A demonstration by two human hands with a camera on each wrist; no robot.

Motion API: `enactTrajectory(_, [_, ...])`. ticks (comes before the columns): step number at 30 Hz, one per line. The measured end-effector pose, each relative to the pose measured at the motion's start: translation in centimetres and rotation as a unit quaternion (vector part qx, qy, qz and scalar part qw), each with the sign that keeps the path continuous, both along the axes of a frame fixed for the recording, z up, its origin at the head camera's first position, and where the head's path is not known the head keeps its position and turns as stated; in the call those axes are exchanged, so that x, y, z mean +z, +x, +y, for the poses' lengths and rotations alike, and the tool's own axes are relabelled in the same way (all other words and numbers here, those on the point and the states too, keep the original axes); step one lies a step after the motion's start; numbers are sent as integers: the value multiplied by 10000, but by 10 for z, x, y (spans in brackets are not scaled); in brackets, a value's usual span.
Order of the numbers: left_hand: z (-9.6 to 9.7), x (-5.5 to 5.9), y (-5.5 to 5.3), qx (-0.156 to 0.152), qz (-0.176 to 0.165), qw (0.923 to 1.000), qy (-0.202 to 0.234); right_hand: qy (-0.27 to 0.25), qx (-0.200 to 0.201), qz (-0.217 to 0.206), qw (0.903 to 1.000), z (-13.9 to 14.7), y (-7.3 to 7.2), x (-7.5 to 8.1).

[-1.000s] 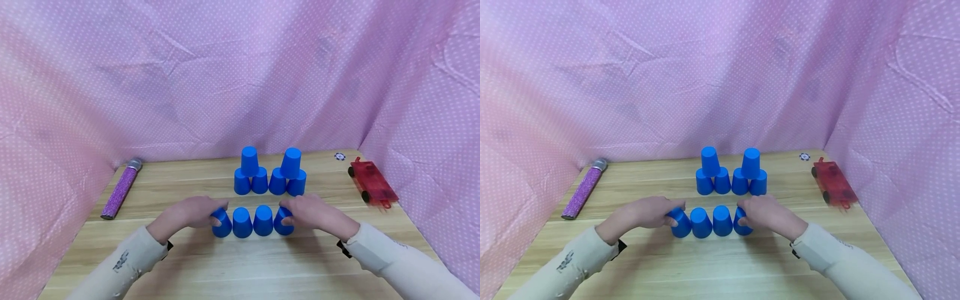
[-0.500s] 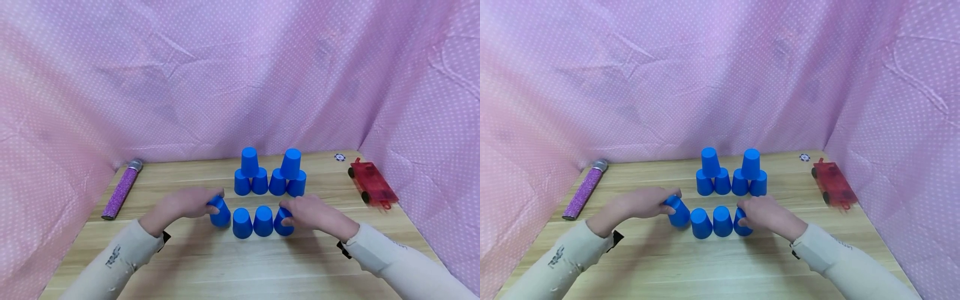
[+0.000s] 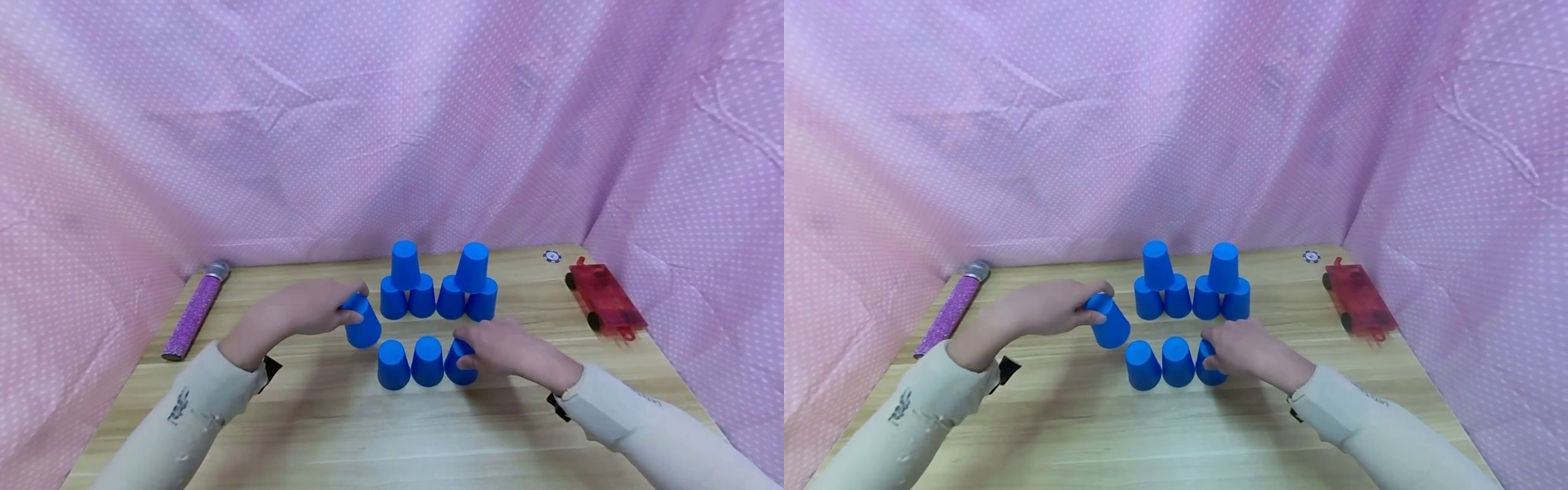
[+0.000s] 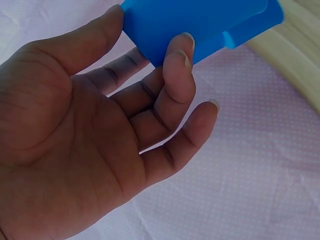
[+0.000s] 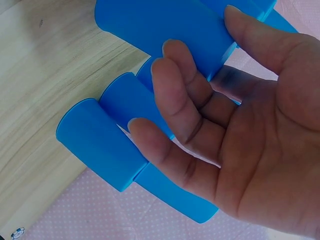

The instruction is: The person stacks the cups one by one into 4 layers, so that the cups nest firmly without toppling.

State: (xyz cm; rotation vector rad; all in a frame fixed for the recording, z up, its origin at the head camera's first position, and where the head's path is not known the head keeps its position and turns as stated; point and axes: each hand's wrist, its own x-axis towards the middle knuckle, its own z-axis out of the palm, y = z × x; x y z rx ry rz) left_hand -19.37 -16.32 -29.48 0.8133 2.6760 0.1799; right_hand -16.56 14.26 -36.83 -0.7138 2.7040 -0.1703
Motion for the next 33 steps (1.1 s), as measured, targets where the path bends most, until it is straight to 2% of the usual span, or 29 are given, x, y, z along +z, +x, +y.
enactTrajectory(8, [14, 15, -3, -94, -5, 9999, 127, -6, 12, 56, 10000, 0, 0, -2])
enactTrajectory(16, [30, 34, -8, -267, 351, 9986, 285, -41, -7, 58, 10000, 1, 1, -3])
enactTrajectory(21, [43, 44, -16, -435, 581, 9971, 205, -85, -82, -37, 9999, 1, 1, -2])
enactTrajectory(26, [62, 50, -26, -508, 569, 9970, 84, -74, -93, -12, 9999, 1, 1, -3])
enactTrajectory(33, [88, 53, -41, -431, 648, 9970, 24, -4, -61, -32, 10000, 1, 1, -3])
